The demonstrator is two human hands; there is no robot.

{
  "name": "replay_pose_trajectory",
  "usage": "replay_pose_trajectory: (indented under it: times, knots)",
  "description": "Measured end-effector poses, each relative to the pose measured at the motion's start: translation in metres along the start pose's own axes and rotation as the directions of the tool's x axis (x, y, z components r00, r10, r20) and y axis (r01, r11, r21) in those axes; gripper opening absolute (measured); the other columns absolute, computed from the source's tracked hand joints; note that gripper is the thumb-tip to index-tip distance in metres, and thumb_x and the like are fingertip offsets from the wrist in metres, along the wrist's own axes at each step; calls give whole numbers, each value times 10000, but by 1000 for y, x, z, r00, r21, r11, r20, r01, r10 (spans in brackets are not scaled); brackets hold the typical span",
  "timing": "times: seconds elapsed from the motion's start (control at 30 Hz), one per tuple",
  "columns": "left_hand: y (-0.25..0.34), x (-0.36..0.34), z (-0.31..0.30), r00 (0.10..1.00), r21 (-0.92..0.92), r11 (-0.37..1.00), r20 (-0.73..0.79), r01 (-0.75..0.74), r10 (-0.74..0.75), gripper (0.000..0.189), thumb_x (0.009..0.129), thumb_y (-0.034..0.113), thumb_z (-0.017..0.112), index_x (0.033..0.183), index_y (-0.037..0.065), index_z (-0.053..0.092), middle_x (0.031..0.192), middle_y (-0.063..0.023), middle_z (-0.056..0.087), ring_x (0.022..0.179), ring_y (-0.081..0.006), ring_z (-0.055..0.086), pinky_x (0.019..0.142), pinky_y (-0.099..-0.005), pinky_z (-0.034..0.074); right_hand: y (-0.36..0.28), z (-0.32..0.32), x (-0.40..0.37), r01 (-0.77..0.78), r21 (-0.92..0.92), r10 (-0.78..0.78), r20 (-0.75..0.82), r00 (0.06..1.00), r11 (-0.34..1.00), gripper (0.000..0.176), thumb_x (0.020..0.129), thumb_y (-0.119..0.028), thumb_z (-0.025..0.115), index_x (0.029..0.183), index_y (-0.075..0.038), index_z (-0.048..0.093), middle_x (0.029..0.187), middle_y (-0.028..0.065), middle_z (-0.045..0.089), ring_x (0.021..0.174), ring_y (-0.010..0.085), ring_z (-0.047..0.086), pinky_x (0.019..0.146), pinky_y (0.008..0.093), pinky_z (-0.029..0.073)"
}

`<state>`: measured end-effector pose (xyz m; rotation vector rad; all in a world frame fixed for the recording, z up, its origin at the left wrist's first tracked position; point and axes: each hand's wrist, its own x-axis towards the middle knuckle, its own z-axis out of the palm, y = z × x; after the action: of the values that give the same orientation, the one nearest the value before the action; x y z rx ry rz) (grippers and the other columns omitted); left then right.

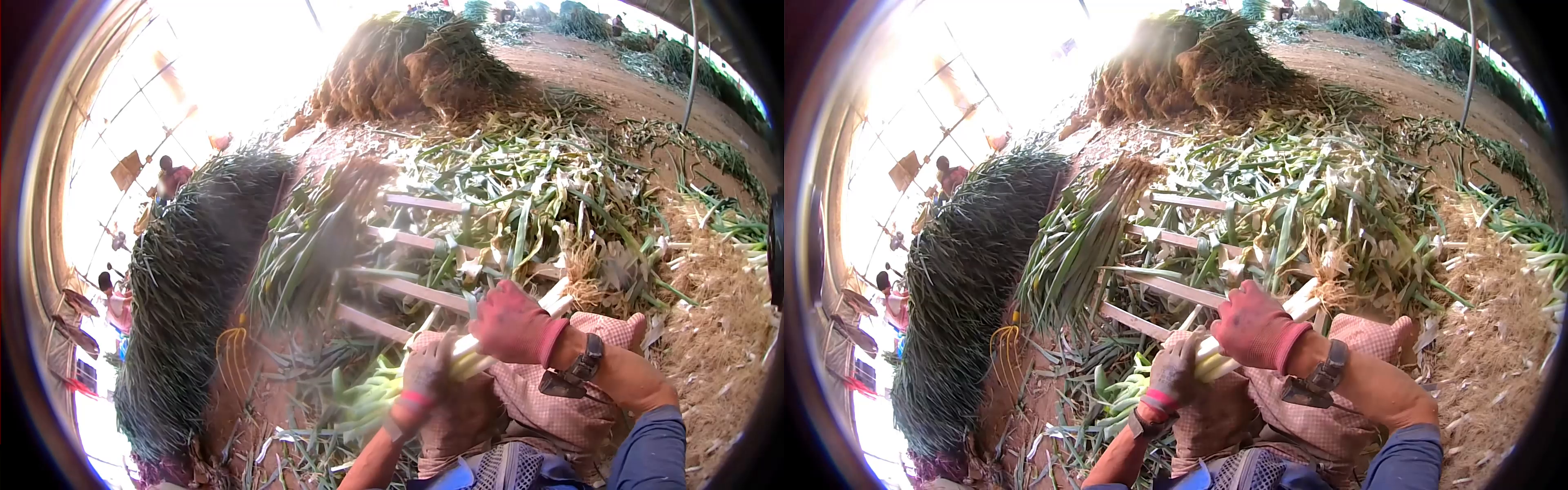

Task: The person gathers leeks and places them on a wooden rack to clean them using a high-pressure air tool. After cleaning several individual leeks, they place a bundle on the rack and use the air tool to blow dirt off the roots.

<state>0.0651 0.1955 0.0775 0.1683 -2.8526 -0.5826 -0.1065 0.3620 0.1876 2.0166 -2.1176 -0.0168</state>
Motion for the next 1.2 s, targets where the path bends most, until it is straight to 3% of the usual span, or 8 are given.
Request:
replay_pose_trajectory:
  times: [0.33,0.53,0.6,0.73,0.8,0.87,1.03,1.2]
  knots:
    - [6,-5,-6,987,-16,994,-118,-109,106,1011,661,216,892,1539,30,427,1310,-211,644,1219,-416,632,1005,-531,514,22,-21,-3,-18,-9,20,131,991,1000,58,771,-143,706,809,-117,741,784,87,679,803,278,667,785,448,480]
    - [11,-4,-12,985,8,994,-133,-109,109,985,683,224,868,1537,1,428,1326,-236,622,1264,-440,595,1049,-537,492,55,-48,-22,-132,26,131,27,991,991,48,885,-161,700,858,-154,739,813,56,649,845,233,637,816,408,470]
    - [6,1,-8,984,8,992,-130,-123,123,959,699,228,858,1532,4,438,1320,-236,619,1259,-439,593,1055,-530,489,65,-52,-28,-197,-60,204,151,967,979,58,924,-188,708,915,-143,743,854,60,662,877,243,638,874,401,465]
    - [-2,2,13,980,29,994,-164,-108,111,552,889,253,698,1385,48,567,1204,-190,626,1172,-377,600,1013,-516,482,83,-46,-47,-323,274,301,120,946,906,195,876,-224,773,1018,-90,769,988,133,726,962,336,699,900,457,541]
    - [-7,5,20,969,-32,995,-233,-90,80,510,839,233,756,1294,58,606,1152,-188,649,1089,-383,636,904,-500,519,107,-27,-64,-358,354,410,-81,908,864,255,909,-229,768,1096,-55,757,1042,155,743,971,343,715,886,443,570]
    - [-19,6,19,976,-60,994,-204,-94,80,774,671,178,847,1379,33,572,1102,-206,703,982,-426,697,836,-512,563,119,-29,-79,-528,370,623,-213,753,764,261,960,-236,739,1122,-32,745,1030,162,748,986,312,722,884,421,574]
    - [-13,7,5,983,-139,990,-177,15,-40,787,688,151,830,1422,65,557,1110,-221,735,961,-439,728,833,-505,600,113,-27,-107,-659,611,748,160,645,438,377,1031,-349,669,1246,-43,718,1087,147,762,982,240,720,936,388,562]
    - [-10,8,-5,982,-317,934,-38,165,-187,831,681,121,829,1457,78,536,1149,-188,743,1027,-328,752,903,-418,609,70,-25,-79,-777,476,663,429,614,412,598,992,-509,678,1329,-16,654,1102,173,756,1049,252,735,951,417,567]
